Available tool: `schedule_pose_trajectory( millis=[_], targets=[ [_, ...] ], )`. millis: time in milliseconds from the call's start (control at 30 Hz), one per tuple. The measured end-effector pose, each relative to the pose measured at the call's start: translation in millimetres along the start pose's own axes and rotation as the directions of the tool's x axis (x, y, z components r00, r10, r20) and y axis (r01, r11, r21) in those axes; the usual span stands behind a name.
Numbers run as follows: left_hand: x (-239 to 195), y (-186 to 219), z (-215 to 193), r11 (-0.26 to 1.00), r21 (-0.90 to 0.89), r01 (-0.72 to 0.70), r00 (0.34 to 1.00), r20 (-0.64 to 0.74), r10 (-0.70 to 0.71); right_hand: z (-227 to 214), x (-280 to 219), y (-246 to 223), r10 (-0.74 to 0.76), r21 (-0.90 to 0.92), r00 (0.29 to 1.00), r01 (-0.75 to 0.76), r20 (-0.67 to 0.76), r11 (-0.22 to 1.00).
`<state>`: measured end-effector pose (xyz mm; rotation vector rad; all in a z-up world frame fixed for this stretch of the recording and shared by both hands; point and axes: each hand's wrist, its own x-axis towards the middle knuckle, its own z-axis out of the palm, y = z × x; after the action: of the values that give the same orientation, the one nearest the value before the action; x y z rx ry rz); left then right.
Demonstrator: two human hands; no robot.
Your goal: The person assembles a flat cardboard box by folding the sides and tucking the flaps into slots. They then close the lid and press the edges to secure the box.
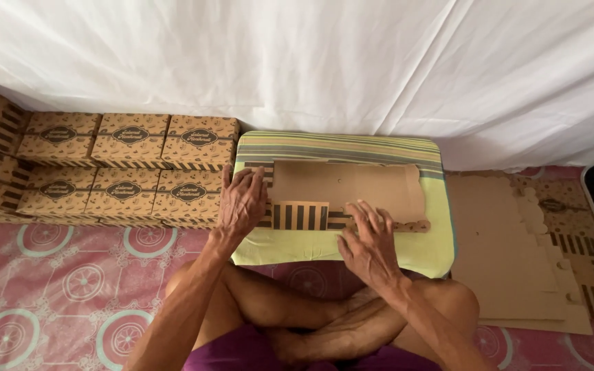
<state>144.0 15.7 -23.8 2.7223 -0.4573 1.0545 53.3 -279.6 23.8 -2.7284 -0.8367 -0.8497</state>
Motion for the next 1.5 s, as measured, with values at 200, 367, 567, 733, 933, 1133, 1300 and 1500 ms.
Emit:
schedule_pose_trajectory(
  millis=[200,367,567,733,933,1133,1300,1500],
  targets=[
    [1.0,-5.2,-0.4,0.999,-0.012,-0.034,0.998,-0.062,0.033,14.2,13.0,27.7,0.04,-0.09,0.993,-0.03,0.111,0.995],
    [2.8,2.4,4.5,0.996,0.07,-0.057,0.995,-0.076,0.062,14.5,46.9,50.7,0.053,-0.002,0.912,-0.057,0.408,0.998],
    [4.0,3.7,-4.3,0.995,0.008,-0.098,0.994,-0.05,0.098,28.6,82.8,69.2,-0.047,0.007,0.77,0.055,0.636,0.998],
    [1.0,7.8,-5.4,0.996,-0.03,-0.082,0.997,0.011,0.083,47.8,81.6,81.4,-0.066,0.019,0.694,0.075,0.717,0.997],
    [5.1,7.0,-4.6,0.992,0.012,-0.129,0.986,0.105,0.127,34.5,102.0,72.4,-0.049,0.072,0.545,-0.022,0.837,0.997],
    [8.4,5.0,-3.8,0.988,-0.029,-0.154,0.965,0.209,0.157,33.0,117.7,69.9,-0.049,0.059,0.513,-0.002,0.857,0.998],
    [6.6,2.1,-2.1,0.985,-0.109,-0.133,0.956,0.249,0.157,24.8,121.0,70.3,-0.087,0.1,0.486,-0.001,0.869,0.995],
    [6.9,3.6,-4.5,0.994,-0.095,-0.054,0.952,0.297,0.08,28.1,114.2,69.3,-0.075,0.075,0.523,0.021,0.849,0.997]
  ],
)
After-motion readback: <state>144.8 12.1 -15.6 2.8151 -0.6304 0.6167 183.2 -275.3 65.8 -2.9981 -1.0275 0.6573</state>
